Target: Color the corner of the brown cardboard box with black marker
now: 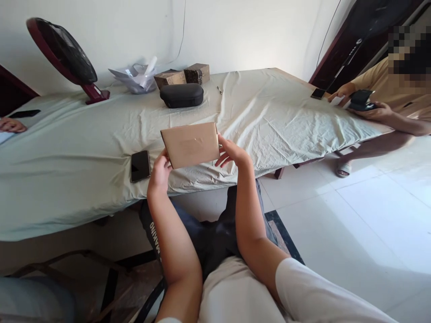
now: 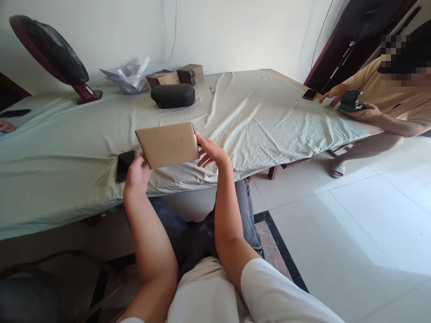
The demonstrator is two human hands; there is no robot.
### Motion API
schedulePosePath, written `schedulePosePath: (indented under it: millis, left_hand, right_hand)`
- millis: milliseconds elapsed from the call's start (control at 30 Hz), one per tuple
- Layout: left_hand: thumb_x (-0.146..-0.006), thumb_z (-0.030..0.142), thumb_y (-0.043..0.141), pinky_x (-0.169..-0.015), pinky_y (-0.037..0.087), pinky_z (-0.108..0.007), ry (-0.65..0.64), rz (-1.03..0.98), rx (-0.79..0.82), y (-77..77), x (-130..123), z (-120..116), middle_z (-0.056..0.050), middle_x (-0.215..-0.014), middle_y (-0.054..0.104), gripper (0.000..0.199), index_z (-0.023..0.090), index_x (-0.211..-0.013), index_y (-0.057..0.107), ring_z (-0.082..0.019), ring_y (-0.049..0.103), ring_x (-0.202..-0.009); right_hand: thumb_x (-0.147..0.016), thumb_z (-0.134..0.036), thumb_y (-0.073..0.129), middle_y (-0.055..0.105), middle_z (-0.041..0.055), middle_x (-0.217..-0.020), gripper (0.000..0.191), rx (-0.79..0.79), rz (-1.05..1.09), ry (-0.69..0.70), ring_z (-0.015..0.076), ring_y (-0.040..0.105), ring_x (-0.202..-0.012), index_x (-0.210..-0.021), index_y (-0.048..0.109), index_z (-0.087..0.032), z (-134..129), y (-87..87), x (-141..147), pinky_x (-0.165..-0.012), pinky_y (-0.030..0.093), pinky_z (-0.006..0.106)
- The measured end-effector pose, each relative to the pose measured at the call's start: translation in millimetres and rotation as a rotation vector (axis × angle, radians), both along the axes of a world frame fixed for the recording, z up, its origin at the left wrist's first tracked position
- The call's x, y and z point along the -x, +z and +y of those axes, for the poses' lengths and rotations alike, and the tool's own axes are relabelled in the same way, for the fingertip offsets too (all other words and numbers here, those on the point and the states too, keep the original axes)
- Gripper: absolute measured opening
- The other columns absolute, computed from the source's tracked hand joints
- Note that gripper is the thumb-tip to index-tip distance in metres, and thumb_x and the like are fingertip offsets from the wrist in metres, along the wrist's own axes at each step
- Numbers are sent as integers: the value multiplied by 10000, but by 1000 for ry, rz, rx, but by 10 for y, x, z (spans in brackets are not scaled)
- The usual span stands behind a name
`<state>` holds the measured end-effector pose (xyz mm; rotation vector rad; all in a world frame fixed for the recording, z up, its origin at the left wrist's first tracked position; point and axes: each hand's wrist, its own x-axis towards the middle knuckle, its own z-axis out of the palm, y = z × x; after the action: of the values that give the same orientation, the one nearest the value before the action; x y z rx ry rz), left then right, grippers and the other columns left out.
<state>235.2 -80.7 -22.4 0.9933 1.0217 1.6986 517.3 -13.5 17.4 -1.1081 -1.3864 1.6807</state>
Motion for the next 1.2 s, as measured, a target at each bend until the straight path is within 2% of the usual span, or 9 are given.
schedulePosePath:
  millis: [133,267,367,533,667,767,867,1033,1200]
  left_hand:
    - [-864,442,737,-1201,639,-530,4,-16,4,81,10,79,-137,-1196,871,257,275,-1020,857,-393,733,-1449]
    - [-924,503,700,-1195,643,-518,20,-19,-13,90,-67,61,-127,-1255,873,318,265,-1059,861,-380,726,-1474]
    - [-930,553,708,-1207,630,-499,44,-17,-23,38,-134,-1,-121,-1273,875,356,252,-1056,851,-373,719,-1494]
    - [-899,668,782,-1220,622,-494,113,-12,-25,-51,-120,-120,-93,-1266,885,447,253,-1048,853,-383,732,-1471]
    - [-906,750,779,-1227,627,-545,145,-80,3,-54,-13,-211,-133,-1270,876,518,252,-1032,846,-419,713,-1490]
    - [-958,888,669,-1204,638,-614,24,-113,66,-76,38,-238,-178,-1388,848,706,249,-1192,857,-443,692,-1523]
    - [-948,807,723,-1132,660,-707,-152,-234,206,-169,6,-215,-206,-1394,846,661,233,-1244,862,-493,725,-1474]
    - [-935,779,714,-1095,633,-822,-333,-429,235,-317,-154,-155,-203,-1646,735,705,291,-1433,823,-533,669,-1545]
    - [-896,758,691,-1201,549,-846,-249,-476,212,-281,-209,-158,-230,-1610,751,712,237,-1353,853,-546,590,-1626]
  right_hand:
    - [-937,-948,729,855,136,-988,889,-12,-20,23,265,802,-610,-1424,812,-209,137,160,-22,-484,655,363]
    - [-986,-1006,582,827,165,-1082,992,-45,-47,-34,283,817,-672,-1513,769,-187,12,291,28,-547,672,394]
    - [-1045,-990,478,805,178,-1048,964,-41,-54,-78,286,798,-672,-1470,786,-182,-166,248,81,-518,650,392]
    - [-1037,-968,542,816,160,-1054,882,-69,48,-54,230,739,-651,-1424,805,-220,-342,60,133,-456,616,336]
    - [-1063,-902,578,806,115,-1137,776,-124,9,-87,217,734,-761,-1427,821,-261,-402,41,209,-534,639,315]
    - [-1062,-781,700,757,102,-1383,678,-268,21,-205,287,755,-1173,-1543,780,-310,-469,94,307,-927,721,401]
    - [-992,-676,858,649,100,-1501,775,-425,13,-215,323,664,-1390,-1679,689,-358,-560,163,386,-1215,620,482]
    - [-936,-615,920,559,92,-1513,882,-500,13,-7,229,674,-1099,-1738,629,-390,-678,242,401,-1060,693,426]
    - [-995,-537,837,598,91,-1606,590,-517,25,-119,283,673,-1334,-1552,781,-348,-638,233,363,-1100,667,421]
